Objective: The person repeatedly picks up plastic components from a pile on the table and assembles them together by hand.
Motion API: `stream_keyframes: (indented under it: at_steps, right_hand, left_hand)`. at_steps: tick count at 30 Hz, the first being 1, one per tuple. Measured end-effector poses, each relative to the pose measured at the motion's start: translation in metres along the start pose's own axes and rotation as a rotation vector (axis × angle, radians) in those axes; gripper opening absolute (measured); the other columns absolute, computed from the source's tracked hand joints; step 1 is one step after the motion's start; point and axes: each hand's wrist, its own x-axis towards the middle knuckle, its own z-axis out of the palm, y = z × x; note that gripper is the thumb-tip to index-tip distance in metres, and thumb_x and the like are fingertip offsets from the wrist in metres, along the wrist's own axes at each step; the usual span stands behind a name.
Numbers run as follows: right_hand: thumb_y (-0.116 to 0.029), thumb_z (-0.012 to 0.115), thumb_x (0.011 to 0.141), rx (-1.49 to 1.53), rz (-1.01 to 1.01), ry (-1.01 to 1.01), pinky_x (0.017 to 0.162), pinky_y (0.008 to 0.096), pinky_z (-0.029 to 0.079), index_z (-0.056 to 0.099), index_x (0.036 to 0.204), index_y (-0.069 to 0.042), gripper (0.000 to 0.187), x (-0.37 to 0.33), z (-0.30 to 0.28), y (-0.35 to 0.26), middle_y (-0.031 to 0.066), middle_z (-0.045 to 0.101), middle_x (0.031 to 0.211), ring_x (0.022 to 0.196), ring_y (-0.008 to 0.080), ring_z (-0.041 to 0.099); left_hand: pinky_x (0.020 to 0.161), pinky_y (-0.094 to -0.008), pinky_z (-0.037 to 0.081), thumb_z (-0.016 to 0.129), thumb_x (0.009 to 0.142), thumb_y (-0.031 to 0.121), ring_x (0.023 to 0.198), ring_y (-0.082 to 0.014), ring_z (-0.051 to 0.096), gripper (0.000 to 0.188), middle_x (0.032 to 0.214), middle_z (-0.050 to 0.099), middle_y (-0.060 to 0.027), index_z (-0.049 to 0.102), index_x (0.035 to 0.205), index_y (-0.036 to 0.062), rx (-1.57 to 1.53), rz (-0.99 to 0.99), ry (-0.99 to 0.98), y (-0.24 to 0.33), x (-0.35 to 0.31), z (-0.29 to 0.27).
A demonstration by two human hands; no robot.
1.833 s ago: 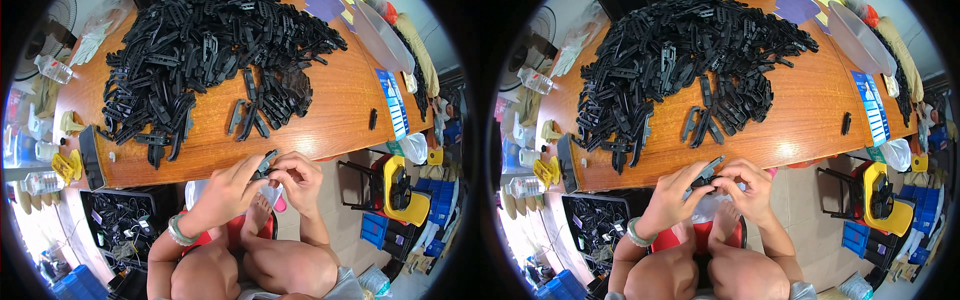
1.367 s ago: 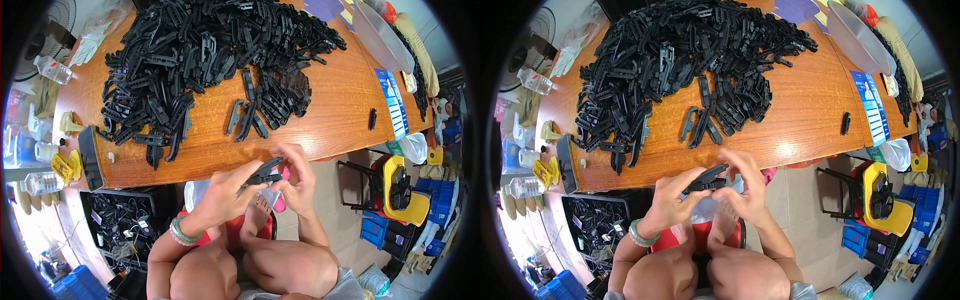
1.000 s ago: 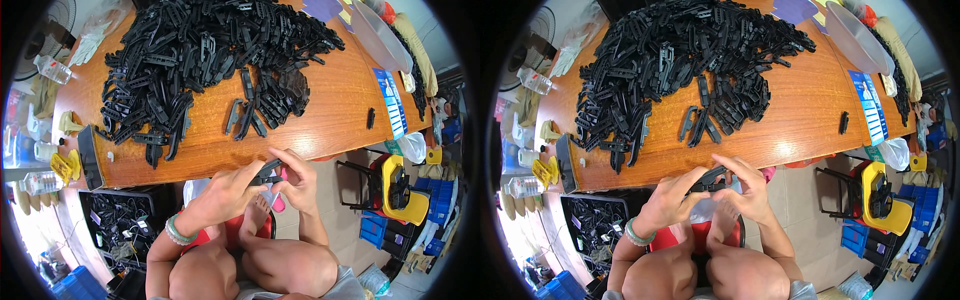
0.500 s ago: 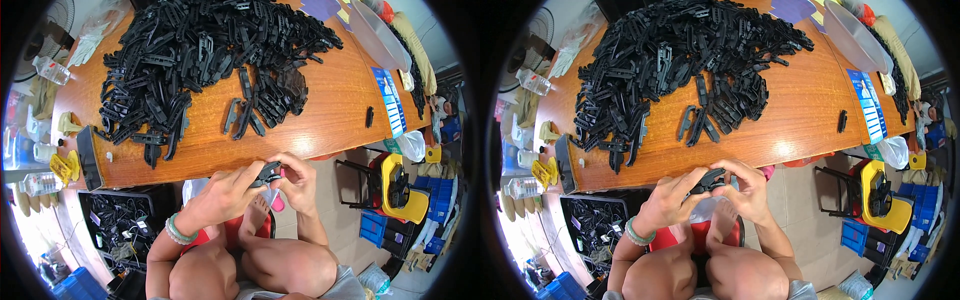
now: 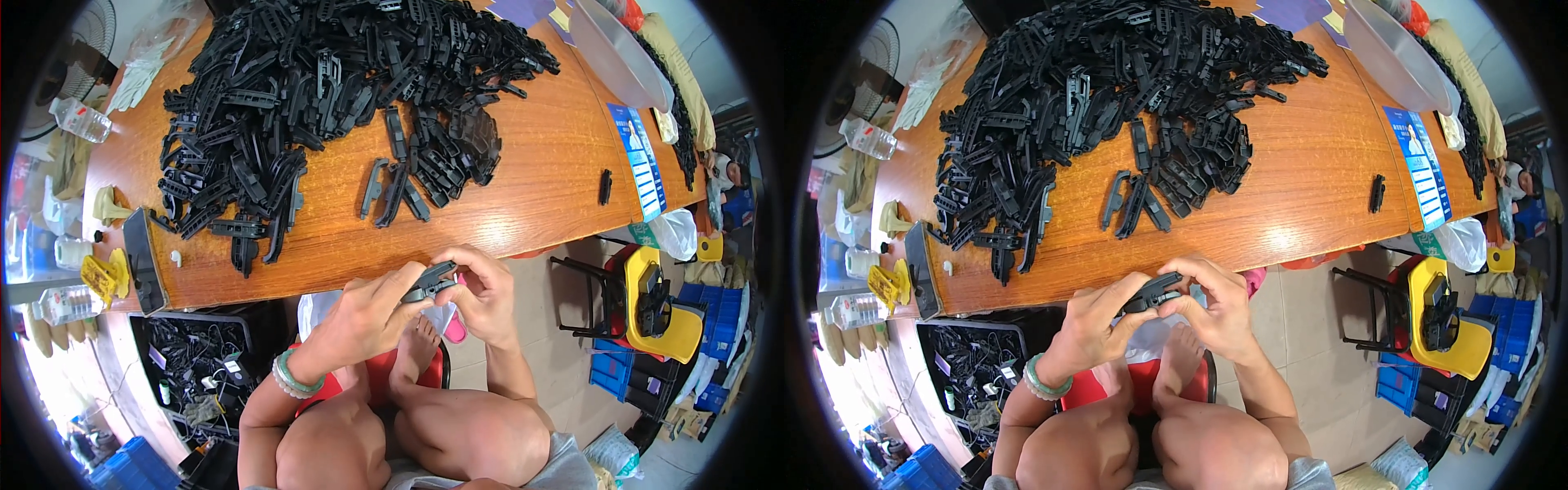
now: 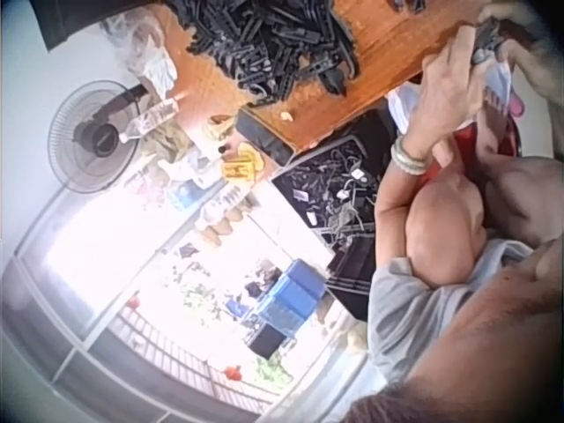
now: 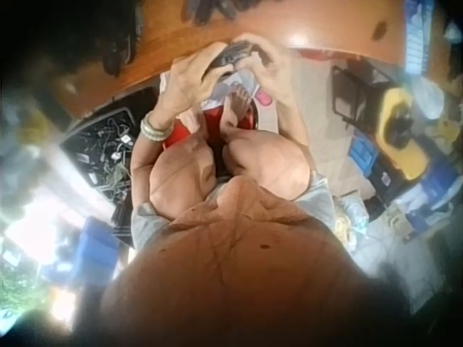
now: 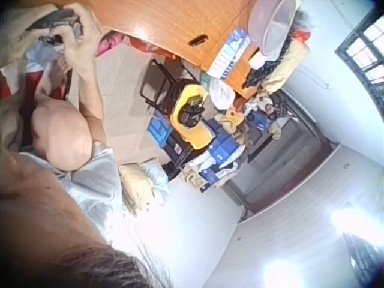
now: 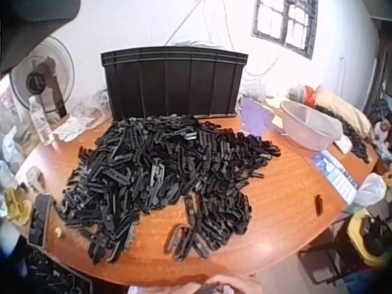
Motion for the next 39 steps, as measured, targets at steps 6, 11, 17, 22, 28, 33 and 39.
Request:
stream_keyframes:
  at_steps: [6,11,17,22,28,33,39]
  right_hand:
    - [-0.003,0.075,0.072,0.011,0.064,0.016,0.068,0.0251,0.046,0.063,0.097,0.005,0.028,0.0,-0.001,0.001,0.0096,0.064,0.087,0.078,0.0138,0.059]
    - [-0.001,0.075,0.072,-0.025,0.055,-0.006,0.068,0.0254,0.047,0.064,0.097,0.004,0.028,0.003,-0.002,-0.001,0.009,0.063,0.088,0.079,0.0142,0.059]
    - [-0.001,0.076,0.067,0.073,0.094,0.024,0.063,0.0259,0.045,0.066,0.093,0.0,0.027,0.006,0.002,0.004,0.0058,0.064,0.081,0.069,0.0133,0.057]
    - [-0.002,0.076,0.068,-0.054,-0.009,0.03,0.06,0.0272,0.044,0.067,0.091,0.0,0.025,0.007,-0.004,0.002,0.0068,0.064,0.08,0.067,0.0139,0.057]
    - [0.0,0.069,0.074,-0.241,-0.053,-0.126,0.058,0.0292,0.044,0.065,0.087,0.0,0.014,0.018,0.003,0.001,0.0095,0.062,0.08,0.062,0.0197,0.058]
    - [-0.002,0.068,0.074,-0.755,-0.274,0.261,0.059,0.0331,0.045,0.064,0.082,-0.001,0.01,0.065,0.009,0.014,0.0082,0.056,0.08,0.069,0.0236,0.055]
    - [-0.004,0.069,0.073,-1.093,-0.241,0.233,0.061,0.036,0.045,0.061,0.075,0.0,0.009,0.068,0.009,0.009,0.0091,0.051,0.079,0.076,0.0254,0.053]
  left_hand:
    - [0.059,-0.0377,0.05,0.065,0.082,0.009,0.067,-0.0337,0.061,0.036,0.085,0.062,-0.0177,0.054,0.114,-0.0026,-0.066,0.035,0.054,-0.007,0.003,0.006]
    - [0.06,-0.0352,0.049,0.066,0.081,0.008,0.068,-0.0324,0.061,0.03,0.082,0.063,-0.0166,0.058,0.109,-0.0011,-0.138,-0.045,0.074,-0.01,0.006,0.005]
    - [0.061,-0.0328,0.049,0.066,0.08,0.006,0.068,-0.0311,0.062,0.026,0.08,0.064,-0.0165,0.061,0.105,-0.0009,-0.258,-0.173,0.002,-0.011,0.009,-0.005]
    - [0.063,-0.0333,0.049,0.065,0.081,0.005,0.071,-0.031,0.063,0.022,0.084,0.064,-0.0178,0.063,0.102,-0.001,-0.251,-0.091,0.005,-0.015,0.012,-0.004]
    - [0.063,-0.0322,0.049,0.058,0.077,-0.007,0.075,-0.0259,0.062,0.022,0.086,0.058,-0.0142,0.061,0.097,-0.0008,0.238,0.038,0.184,-0.04,0.04,-0.021]
    - [0.065,-0.0369,0.048,0.056,0.071,-0.007,0.081,-0.0301,0.057,0.025,0.085,0.052,-0.0137,0.059,0.096,-0.0008,0.626,0.119,0.023,-0.042,0.057,-0.019]
    - [0.065,-0.0371,0.047,0.057,0.07,-0.006,0.08,-0.0295,0.056,0.024,0.085,0.051,-0.0124,0.058,0.093,-0.0022,0.607,0.21,-0.038,-0.044,0.046,-0.025]
